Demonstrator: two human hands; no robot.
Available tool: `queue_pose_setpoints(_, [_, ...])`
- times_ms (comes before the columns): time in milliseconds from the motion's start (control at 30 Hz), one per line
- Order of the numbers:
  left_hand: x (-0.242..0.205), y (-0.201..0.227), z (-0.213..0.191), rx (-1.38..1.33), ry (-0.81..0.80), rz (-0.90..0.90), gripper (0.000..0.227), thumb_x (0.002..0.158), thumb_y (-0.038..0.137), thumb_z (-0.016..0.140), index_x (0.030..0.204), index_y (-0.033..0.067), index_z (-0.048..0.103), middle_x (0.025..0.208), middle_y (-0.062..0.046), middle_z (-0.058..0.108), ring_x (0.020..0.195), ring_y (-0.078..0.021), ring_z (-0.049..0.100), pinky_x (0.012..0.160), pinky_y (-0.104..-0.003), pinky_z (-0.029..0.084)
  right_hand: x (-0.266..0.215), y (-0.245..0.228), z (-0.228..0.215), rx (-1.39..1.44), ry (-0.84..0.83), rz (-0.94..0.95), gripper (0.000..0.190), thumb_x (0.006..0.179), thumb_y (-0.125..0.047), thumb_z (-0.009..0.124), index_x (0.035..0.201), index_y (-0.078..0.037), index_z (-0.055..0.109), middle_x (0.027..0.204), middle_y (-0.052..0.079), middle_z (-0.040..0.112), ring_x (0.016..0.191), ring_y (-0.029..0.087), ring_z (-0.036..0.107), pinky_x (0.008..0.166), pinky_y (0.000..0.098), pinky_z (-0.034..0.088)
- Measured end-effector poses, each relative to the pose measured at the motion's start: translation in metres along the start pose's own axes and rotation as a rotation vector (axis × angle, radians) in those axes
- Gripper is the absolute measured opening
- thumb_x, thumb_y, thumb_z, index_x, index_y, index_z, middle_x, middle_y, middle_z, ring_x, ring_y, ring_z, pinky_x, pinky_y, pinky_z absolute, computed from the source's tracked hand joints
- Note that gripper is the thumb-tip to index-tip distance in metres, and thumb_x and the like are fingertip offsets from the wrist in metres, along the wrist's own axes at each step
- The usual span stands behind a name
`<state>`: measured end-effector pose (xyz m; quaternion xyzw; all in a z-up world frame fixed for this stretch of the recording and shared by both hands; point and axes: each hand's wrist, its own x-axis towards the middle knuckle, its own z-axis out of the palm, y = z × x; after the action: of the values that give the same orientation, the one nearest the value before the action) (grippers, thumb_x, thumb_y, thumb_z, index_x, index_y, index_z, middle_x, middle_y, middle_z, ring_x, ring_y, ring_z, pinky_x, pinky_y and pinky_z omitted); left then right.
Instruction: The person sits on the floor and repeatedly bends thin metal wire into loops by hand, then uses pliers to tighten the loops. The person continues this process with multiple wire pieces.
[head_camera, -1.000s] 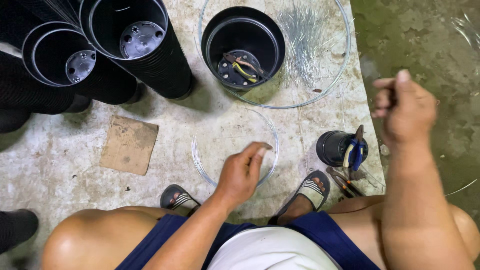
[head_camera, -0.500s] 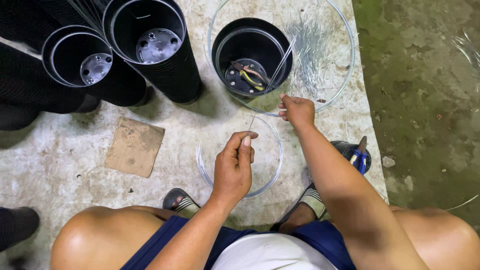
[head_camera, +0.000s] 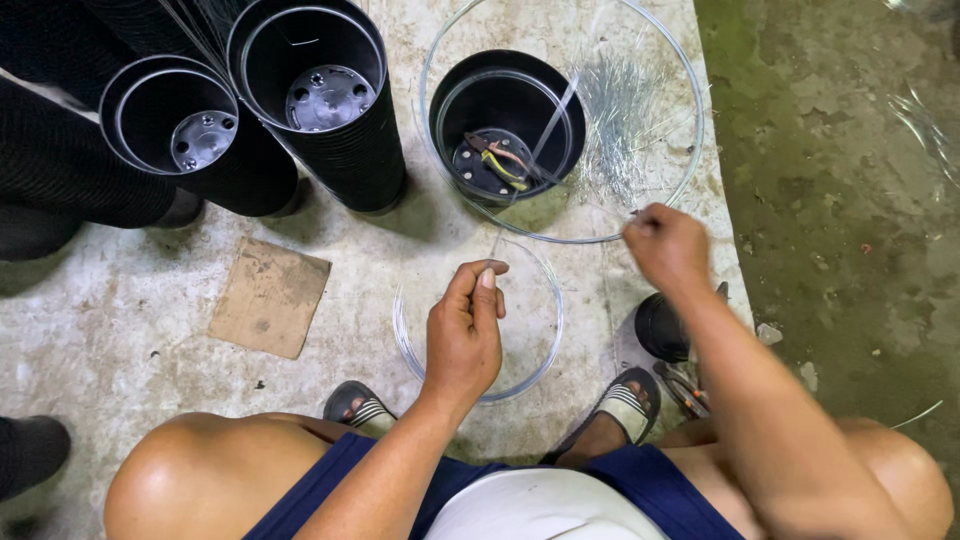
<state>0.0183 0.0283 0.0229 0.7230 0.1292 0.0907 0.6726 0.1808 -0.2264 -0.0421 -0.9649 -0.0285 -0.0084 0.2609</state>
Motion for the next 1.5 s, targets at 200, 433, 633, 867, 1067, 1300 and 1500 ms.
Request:
queue_pose_setpoints(200, [0.005, 0.001, 0.004, 0.036, 0.098, 0.128, 0.023, 0.110, 0.018, 0.048, 0.110, 0.0034, 0.065, 0.085, -0.007, 0.067, 0.080, -0.0163, 0.067, 0.073, -0.030, 0.055, -0.045, -0.032, -0.149, -0.152, 0.054, -0.414, 0.011, 0.085, -0.009, 0.074, 0.092, -0.002, 0.070, 0.090, 0.012, 0.065, 0.077, 0.023, 0.064, 0.070, 0.0342, 0.052])
queue_pose_setpoints(433, [0.005, 0.002, 0.009, 0.310, 0.087, 0.476, 0.017, 0.106, 0.006, 0.048, 0.115, 0.0023, 0.063, 0.107, -0.015, 0.070, 0.112, -0.0363, 0.066, 0.094, -0.044, 0.051, -0.067, -0.046, -0.184, 0.309, -0.341, -0.493, 0.005, 0.076, 0.002, 0.065, 0.079, -0.002, 0.065, 0.101, 0.012, 0.073, 0.096, 0.016, 0.071, 0.073, 0.0284, 0.056])
queue_pose_setpoints(633, [-0.001, -0.010, 0.017, 0.340, -0.129, 0.138, 0.014, 0.105, 0.014, 0.049, 0.106, 0.0061, 0.061, 0.078, -0.014, 0.066, 0.074, -0.0318, 0.068, 0.067, -0.042, 0.050, -0.058, -0.019, -0.138, 0.952, -0.468, -0.334, 0.005, 0.095, -0.003, 0.060, 0.093, 0.002, 0.063, 0.115, 0.023, 0.072, 0.090, 0.020, 0.071, 0.082, 0.0316, 0.056])
queue_pose_setpoints(867, [-0.011, -0.023, 0.026, 0.280, -0.196, 0.090, 0.015, 0.105, 0.017, 0.049, 0.106, 0.0062, 0.060, 0.066, -0.012, 0.061, 0.056, -0.0287, 0.061, 0.054, -0.040, 0.046, -0.056, -0.025, -0.087, 1.173, -0.152, 0.151, 0.011, 0.103, -0.009, 0.053, 0.100, 0.000, 0.059, 0.099, 0.024, 0.074, 0.076, 0.024, 0.074, 0.068, 0.0356, 0.060])
queue_pose_setpoints(1067, [-0.010, -0.027, 0.029, 0.291, -0.184, 0.039, 0.015, 0.105, 0.016, 0.048, 0.105, 0.0067, 0.060, 0.063, -0.011, 0.058, 0.053, -0.0266, 0.058, 0.053, -0.039, 0.044, -0.075, -0.052, -0.046, 1.245, -0.198, 0.249, 0.025, 0.098, -0.015, 0.059, 0.120, -0.002, 0.060, 0.101, 0.017, 0.074, 0.083, 0.021, 0.074, 0.077, 0.0337, 0.062])
queue_pose_setpoints(1300, [-0.014, -0.027, 0.032, 0.308, -0.244, 0.038, 0.015, 0.104, 0.016, 0.049, 0.104, 0.0064, 0.062, 0.060, -0.010, 0.055, 0.051, -0.0245, 0.055, 0.052, -0.038, 0.043, -0.077, -0.052, -0.031, 1.194, -0.164, 0.214, 0.021, 0.099, -0.014, 0.064, 0.111, 0.003, 0.067, 0.098, 0.015, 0.075, 0.083, 0.019, 0.074, 0.077, 0.0330, 0.061])
queue_pose_setpoints(1500, [-0.016, -0.028, 0.031, 0.288, -0.314, -0.039, 0.017, 0.104, 0.018, 0.049, 0.105, 0.0071, 0.062, 0.058, -0.009, 0.052, 0.049, -0.0212, 0.049, 0.050, -0.036, 0.041, -0.064, -0.042, -0.041, 1.262, -0.101, 0.212, 0.020, 0.102, -0.016, 0.062, 0.105, 0.003, 0.067, 0.093, 0.012, 0.073, 0.078, 0.017, 0.071, 0.075, 0.0326, 0.061])
